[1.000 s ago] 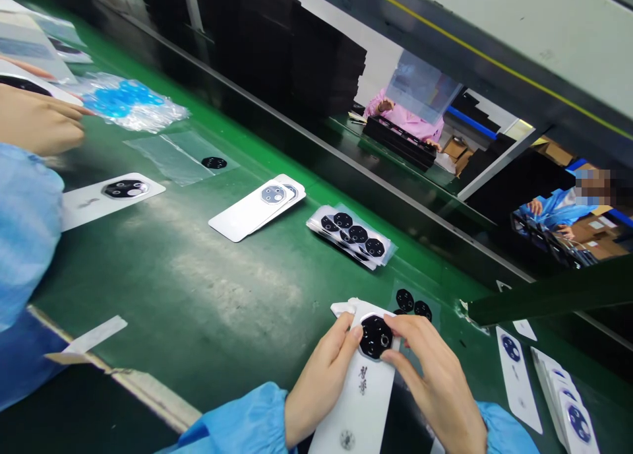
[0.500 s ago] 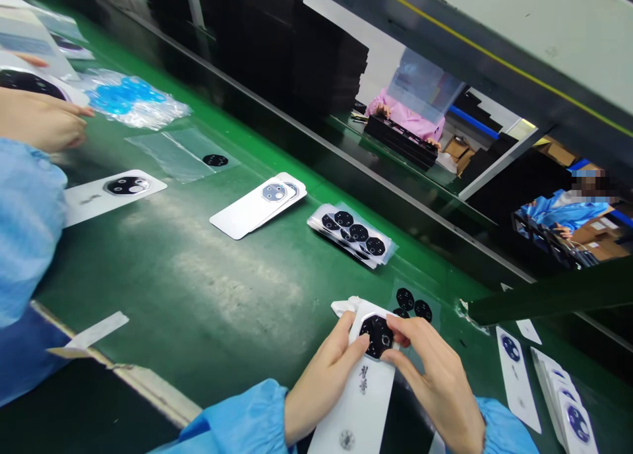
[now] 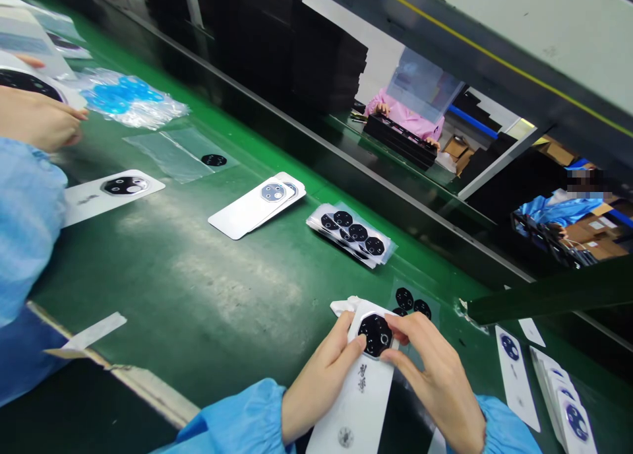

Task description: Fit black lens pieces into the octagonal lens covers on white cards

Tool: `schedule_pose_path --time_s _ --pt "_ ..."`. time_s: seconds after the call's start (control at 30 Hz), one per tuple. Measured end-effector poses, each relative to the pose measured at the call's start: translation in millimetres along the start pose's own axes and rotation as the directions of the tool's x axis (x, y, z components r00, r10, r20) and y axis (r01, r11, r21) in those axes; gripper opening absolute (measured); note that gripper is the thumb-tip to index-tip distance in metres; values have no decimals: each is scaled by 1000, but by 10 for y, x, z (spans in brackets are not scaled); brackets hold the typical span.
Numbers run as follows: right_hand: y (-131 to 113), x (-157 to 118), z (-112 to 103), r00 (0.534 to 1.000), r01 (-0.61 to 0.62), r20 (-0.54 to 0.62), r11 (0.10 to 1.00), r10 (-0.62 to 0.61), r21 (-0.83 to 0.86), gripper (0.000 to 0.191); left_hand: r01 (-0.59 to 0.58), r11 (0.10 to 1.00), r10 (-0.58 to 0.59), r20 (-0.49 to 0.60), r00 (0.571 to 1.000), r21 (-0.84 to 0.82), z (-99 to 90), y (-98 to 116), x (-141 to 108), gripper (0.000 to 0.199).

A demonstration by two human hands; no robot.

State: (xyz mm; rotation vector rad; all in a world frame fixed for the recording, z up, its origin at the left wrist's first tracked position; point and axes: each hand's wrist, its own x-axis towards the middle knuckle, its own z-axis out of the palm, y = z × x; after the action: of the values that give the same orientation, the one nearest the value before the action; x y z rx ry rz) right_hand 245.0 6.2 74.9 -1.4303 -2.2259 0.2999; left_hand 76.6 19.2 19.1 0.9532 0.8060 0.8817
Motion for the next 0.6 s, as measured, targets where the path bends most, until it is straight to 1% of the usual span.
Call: schedule_pose_path --time_s 0.07,0.13,0.17,0.23,0.3,0.37,0.4,0.47,0.6 --pt "20 8 -27 996 -89 7 994 89 56 22 11 1000 -11 -6 1000 -12 9 29 -8 30" --pt "58 22 -50 974 -226 15 965 226 136 22 33 999 -33 -10 999 -37 16 49 -14 30" --pt "82 32 -57 953 -301 37 934 299 195 24 50 997 -50 -7 999 -57 19 52 -15 31" --pt "128 57 -58 902 -431 143 830 407 355 30 91 990 -90 13 996 -109 22 45 -8 32" --pt "156 82 -49 848 -529 302 688 435 496 36 128 978 -122 43 992 -163 21 30 7 33" --pt "157 102 -39 804 -594 410 568 430 570 40 154 966 -141 77 987 -206 20 19 23 33" --pt "148 109 -37 790 -612 432 529 435 587 41 161 962 -145 89 985 -220 20 16 29 33" --pt "121 115 -36 772 -632 444 479 455 609 44 168 965 -150 103 983 -201 20 16 38 34" --pt "56 111 -44 754 -648 454 420 476 636 46 176 979 -163 127 978 -103 19 16 51 45"
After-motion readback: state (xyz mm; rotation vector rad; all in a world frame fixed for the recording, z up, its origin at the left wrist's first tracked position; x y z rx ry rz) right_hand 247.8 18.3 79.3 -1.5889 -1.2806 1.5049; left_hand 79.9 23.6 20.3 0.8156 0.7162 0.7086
